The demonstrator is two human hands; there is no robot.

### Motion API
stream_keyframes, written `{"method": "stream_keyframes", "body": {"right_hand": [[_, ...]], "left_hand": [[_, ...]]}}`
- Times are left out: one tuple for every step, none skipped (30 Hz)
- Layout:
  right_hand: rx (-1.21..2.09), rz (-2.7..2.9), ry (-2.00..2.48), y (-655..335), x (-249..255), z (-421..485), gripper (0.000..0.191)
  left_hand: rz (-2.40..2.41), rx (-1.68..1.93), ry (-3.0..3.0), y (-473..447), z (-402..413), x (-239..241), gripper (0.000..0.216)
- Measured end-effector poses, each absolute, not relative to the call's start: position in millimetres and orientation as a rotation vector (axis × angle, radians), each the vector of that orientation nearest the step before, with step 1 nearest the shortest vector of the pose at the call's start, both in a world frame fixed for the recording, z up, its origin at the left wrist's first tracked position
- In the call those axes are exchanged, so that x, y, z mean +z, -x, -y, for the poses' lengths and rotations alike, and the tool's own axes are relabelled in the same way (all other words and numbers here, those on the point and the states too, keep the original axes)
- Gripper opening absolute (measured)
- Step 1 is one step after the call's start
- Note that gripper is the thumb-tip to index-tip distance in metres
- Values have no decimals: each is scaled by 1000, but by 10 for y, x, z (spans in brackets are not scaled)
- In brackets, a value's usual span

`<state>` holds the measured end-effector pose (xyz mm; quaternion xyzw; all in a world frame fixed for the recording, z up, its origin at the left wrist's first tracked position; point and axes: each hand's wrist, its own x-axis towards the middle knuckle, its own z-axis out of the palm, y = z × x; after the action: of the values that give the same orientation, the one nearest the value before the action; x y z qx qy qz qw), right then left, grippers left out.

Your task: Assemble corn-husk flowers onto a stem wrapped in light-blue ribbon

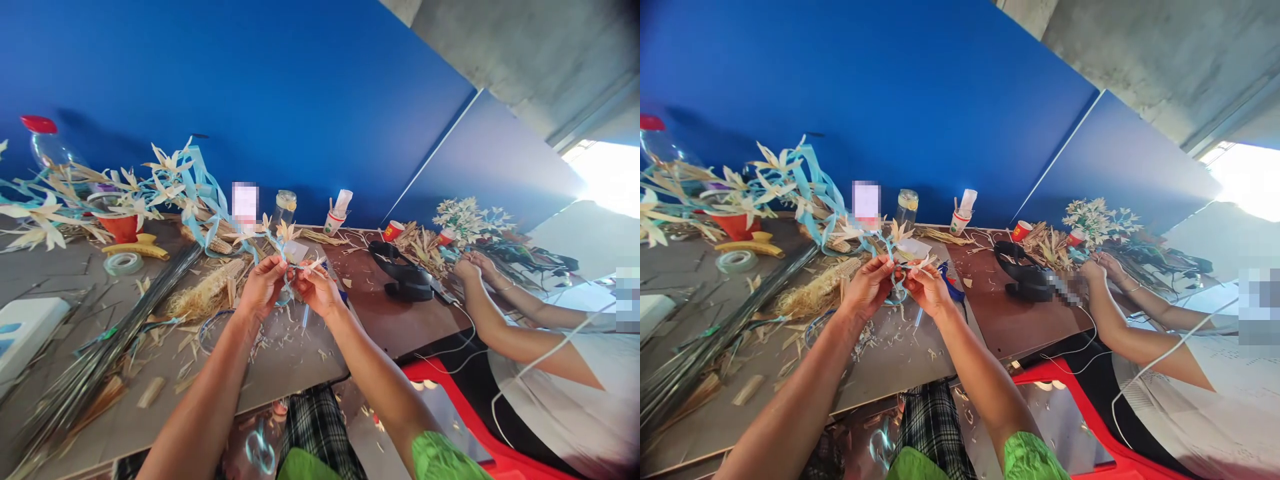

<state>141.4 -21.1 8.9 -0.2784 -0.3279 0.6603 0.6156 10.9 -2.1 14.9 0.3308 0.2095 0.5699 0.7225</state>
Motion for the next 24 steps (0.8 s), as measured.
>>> {"method": "stream_keyframes", "body": {"right_hand": [[1531,755,639,-1427,103,206,26],[1539,759,634,-1442,120,202,28],[1546,771,626,-1457,137,200,31],[1550,791,617,-1470,154,198,36],[1556,815,613,-1479,169,195,41],[1561,843,618,-1483,181,192,45],[1563,872,634,-1483,190,187,46],[1559,897,660,-1477,195,181,45],[1546,916,689,-1466,196,174,41],[1524,928,715,-1452,194,168,37],[1492,937,737,-1435,190,163,33],[1451,945,755,-1417,184,159,30],[1403,950,773,-1398,176,156,28],[1349,953,793,-1380,169,155,27],[1294,958,816,-1364,163,153,27],[1244,965,839,-1350,160,150,26],[1199,974,858,-1339,158,147,25],[1163,989,873,-1330,160,143,24],[1138,1008,883,-1323,164,138,24],[1122,1026,885,-1317,169,133,23],[1114,1038,882,-1313,174,128,24],[1113,1041,877,-1309,178,125,24],[1118,1039,874,-1306,180,123,25],[1125,1036,875,-1303,180,122,26]], "left_hand": [[-457,1246,-717,-105,21,151,27],[-449,1234,-710,-100,21,153,27],[-439,1224,-708,-96,21,156,27],[-429,1214,-709,-92,22,159,26],[-418,1208,-708,-89,23,162,25],[-409,1203,-706,-88,24,165,24],[-402,1204,-703,-87,26,167,23],[-395,1205,-699,-88,29,169,22],[-391,1205,-696,-90,31,169,22],[-389,1207,-692,-93,33,168,22],[-390,1211,-686,-96,35,166,22],[-393,1215,-681,-99,35,161,23],[-397,1218,-676,-103,35,156,24],[-399,1218,-672,-107,33,150,25],[-402,1215,-667,-112,31,144,26],[-405,1208,-661,-116,30,140,26],[-408,1202,-652,-119,28,138,27],[-411,1200,-641,-122,27,138,28],[-413,1202,-630,-123,26,140,28],[-413,1206,-623,-124,27,143,28],[-410,1211,-621,-124,28,146,28],[-406,1215,-628,-123,29,148,28],[-402,1216,-641,-123,32,149,28],[-401,1217,-660,-124,34,149,27]]}}
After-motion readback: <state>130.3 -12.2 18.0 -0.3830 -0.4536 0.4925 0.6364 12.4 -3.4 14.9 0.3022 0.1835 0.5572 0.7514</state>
